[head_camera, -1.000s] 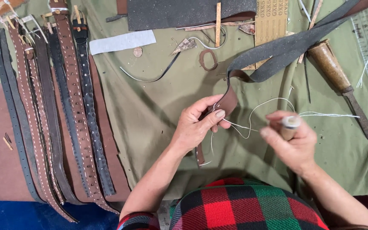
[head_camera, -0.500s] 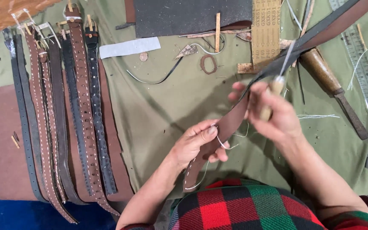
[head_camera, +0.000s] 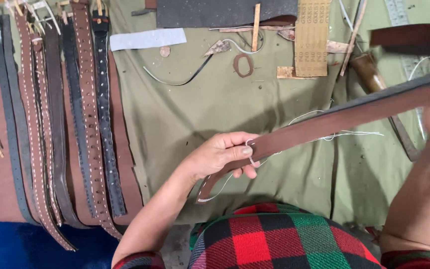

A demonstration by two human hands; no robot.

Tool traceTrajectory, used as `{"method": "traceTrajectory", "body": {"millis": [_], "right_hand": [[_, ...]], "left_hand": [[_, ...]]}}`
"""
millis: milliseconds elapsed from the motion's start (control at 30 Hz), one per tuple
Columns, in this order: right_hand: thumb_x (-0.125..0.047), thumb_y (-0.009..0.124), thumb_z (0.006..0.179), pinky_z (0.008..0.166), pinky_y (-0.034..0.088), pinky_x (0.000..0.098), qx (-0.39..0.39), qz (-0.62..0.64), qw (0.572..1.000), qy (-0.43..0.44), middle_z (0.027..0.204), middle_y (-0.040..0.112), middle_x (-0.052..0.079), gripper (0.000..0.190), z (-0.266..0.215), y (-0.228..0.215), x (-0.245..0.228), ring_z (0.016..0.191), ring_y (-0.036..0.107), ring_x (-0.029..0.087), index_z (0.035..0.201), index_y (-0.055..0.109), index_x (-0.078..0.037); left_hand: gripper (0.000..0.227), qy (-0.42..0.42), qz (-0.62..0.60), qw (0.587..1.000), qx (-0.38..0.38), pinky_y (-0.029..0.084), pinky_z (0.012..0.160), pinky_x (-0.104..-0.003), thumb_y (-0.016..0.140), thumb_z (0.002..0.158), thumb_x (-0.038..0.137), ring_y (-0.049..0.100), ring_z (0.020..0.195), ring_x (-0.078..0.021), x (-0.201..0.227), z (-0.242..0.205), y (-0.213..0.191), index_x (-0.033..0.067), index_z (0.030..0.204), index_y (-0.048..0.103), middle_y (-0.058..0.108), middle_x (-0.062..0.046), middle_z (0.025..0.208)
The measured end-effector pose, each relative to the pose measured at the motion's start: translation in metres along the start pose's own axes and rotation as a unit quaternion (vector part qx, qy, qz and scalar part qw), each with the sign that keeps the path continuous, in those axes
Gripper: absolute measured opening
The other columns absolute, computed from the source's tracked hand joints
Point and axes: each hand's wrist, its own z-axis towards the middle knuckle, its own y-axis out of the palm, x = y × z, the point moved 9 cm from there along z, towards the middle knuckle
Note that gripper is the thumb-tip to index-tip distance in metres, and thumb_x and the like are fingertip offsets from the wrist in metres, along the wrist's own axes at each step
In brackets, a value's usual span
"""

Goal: Hand-stitching a leather belt using an awl and thread in a workshop environment.

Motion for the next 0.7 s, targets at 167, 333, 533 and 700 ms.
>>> {"method": "traceTrajectory", "body": {"millis": [167, 333, 533, 700], "right_hand": [[-0.009, 0.057, 0.108, 0.122, 0.056, 0.0292, -0.023, -0.23, 0.972, -0.034, 0.154, 0.062, 0.009, 0.037, 0.019, -0.004, 0.009, 0.148, 0.059, 0.019, 0.144, 0.063, -0.003], [-0.015, 0.059, 0.109, 0.115, 0.056, 0.0223, -0.044, -0.425, 0.901, -0.071, 0.144, 0.061, -0.001, 0.029, 0.03, -0.003, 0.015, 0.135, 0.061, 0.01, 0.138, 0.062, -0.014], [-0.021, 0.068, 0.107, 0.092, 0.057, 0.0164, -0.026, -0.598, 0.797, -0.08, 0.12, 0.062, -0.01, 0.023, 0.035, -0.017, 0.046, 0.108, 0.065, 0.001, 0.129, 0.064, -0.026], [-0.029, 0.069, 0.11, 0.063, 0.058, 0.0106, -0.014, -0.652, 0.755, -0.068, 0.114, 0.058, -0.007, 0.027, 0.052, -0.053, 0.041, 0.087, 0.061, 0.001, 0.135, 0.065, -0.021]], "left_hand": [[0.049, 0.073, 0.041, 0.996, -0.01, 0.06, 0.057, -0.025, 0.064, 0.096, 0.0, 0.078, 0.089, -0.0298, -0.004, -0.01, -0.026, 0.0005, 0.144, 0.055, 0.074, -0.027, 0.108], [0.045, -0.015, 0.102, 0.988, 0.114, 0.057, 0.054, -0.021, 0.061, 0.096, 0.003, 0.078, 0.089, -0.0242, 0.012, -0.044, -0.069, -0.0002, 0.14, 0.057, 0.073, -0.021, 0.111], [0.035, -0.059, 0.106, 0.96, 0.254, 0.056, 0.061, -0.022, 0.06, 0.098, 0.004, 0.079, 0.094, -0.024, 0.007, -0.091, -0.128, 0.0052, 0.132, 0.063, 0.073, -0.011, 0.116], [0.038, 0.067, -0.048, 0.974, 0.209, 0.053, 0.059, -0.026, 0.056, 0.1, -0.003, 0.077, 0.104, -0.0323, -0.009, -0.116, -0.149, 0.006, 0.136, 0.06, 0.076, -0.025, 0.106]]}}
